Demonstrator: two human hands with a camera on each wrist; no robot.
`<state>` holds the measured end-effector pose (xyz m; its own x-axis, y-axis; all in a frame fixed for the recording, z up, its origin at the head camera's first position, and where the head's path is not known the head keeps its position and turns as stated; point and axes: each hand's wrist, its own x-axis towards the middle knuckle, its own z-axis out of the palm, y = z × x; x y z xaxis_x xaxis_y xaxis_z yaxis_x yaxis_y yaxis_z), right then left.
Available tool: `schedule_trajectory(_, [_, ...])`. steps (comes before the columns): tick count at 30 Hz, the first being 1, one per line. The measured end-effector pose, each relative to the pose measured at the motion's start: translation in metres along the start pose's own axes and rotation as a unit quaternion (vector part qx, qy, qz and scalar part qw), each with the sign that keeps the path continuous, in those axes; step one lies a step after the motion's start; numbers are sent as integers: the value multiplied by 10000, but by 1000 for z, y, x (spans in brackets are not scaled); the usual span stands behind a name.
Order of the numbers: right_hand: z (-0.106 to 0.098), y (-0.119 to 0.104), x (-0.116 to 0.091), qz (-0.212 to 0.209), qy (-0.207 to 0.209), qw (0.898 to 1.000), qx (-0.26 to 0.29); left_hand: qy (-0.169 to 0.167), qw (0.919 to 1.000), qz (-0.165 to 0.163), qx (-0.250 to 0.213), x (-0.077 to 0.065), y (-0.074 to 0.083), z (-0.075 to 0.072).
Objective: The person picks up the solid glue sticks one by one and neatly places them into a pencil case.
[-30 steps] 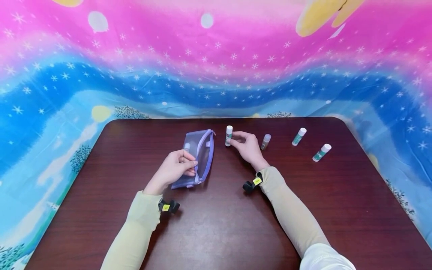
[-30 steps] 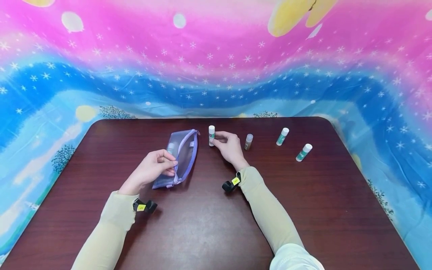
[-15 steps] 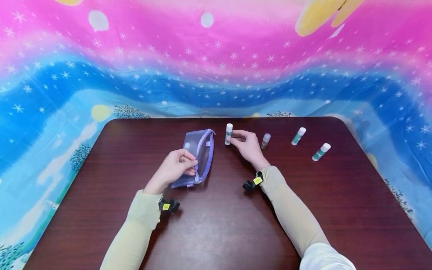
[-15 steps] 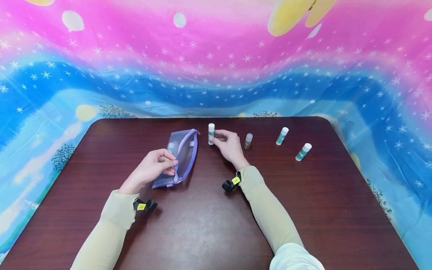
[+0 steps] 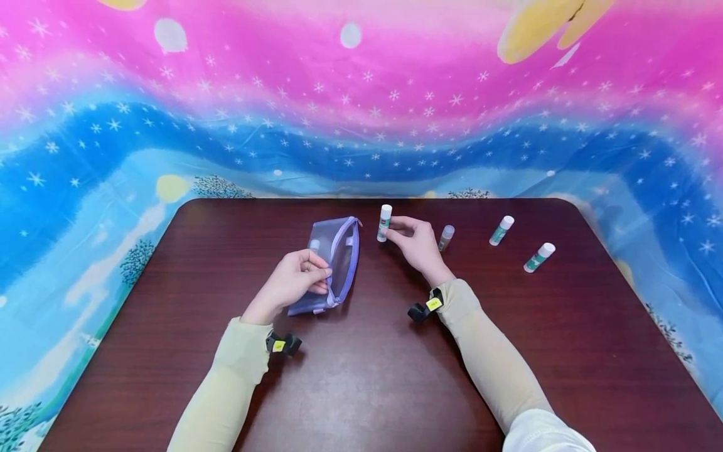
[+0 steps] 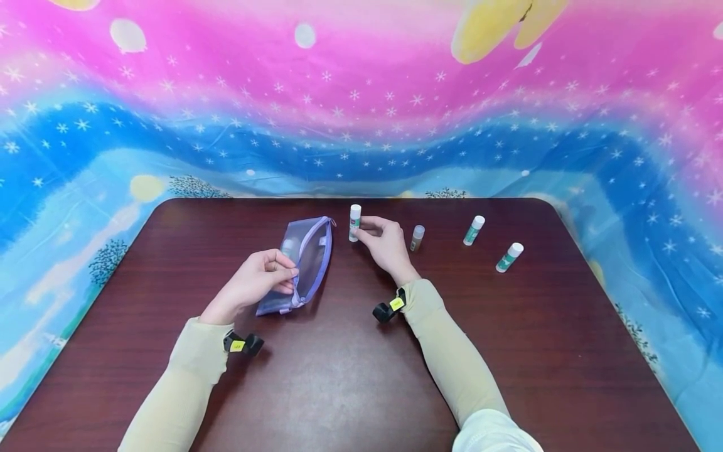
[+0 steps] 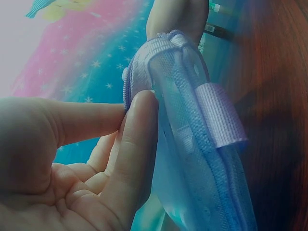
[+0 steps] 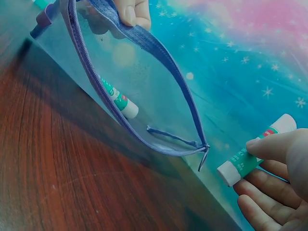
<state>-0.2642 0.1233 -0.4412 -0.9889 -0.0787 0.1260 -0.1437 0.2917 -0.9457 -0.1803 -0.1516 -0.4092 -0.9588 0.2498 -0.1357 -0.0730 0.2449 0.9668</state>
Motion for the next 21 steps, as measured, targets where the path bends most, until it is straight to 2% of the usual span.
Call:
schedule_trajectory(13, [-1, -8, -3, -29, 26, 10000, 81, -33, 9999, 44, -103, 1, 0, 1])
schedule_trajectory(21, [-2, -14, -5, -148, 35, 9998, 102, 3, 10000, -24, 48, -1, 2, -1])
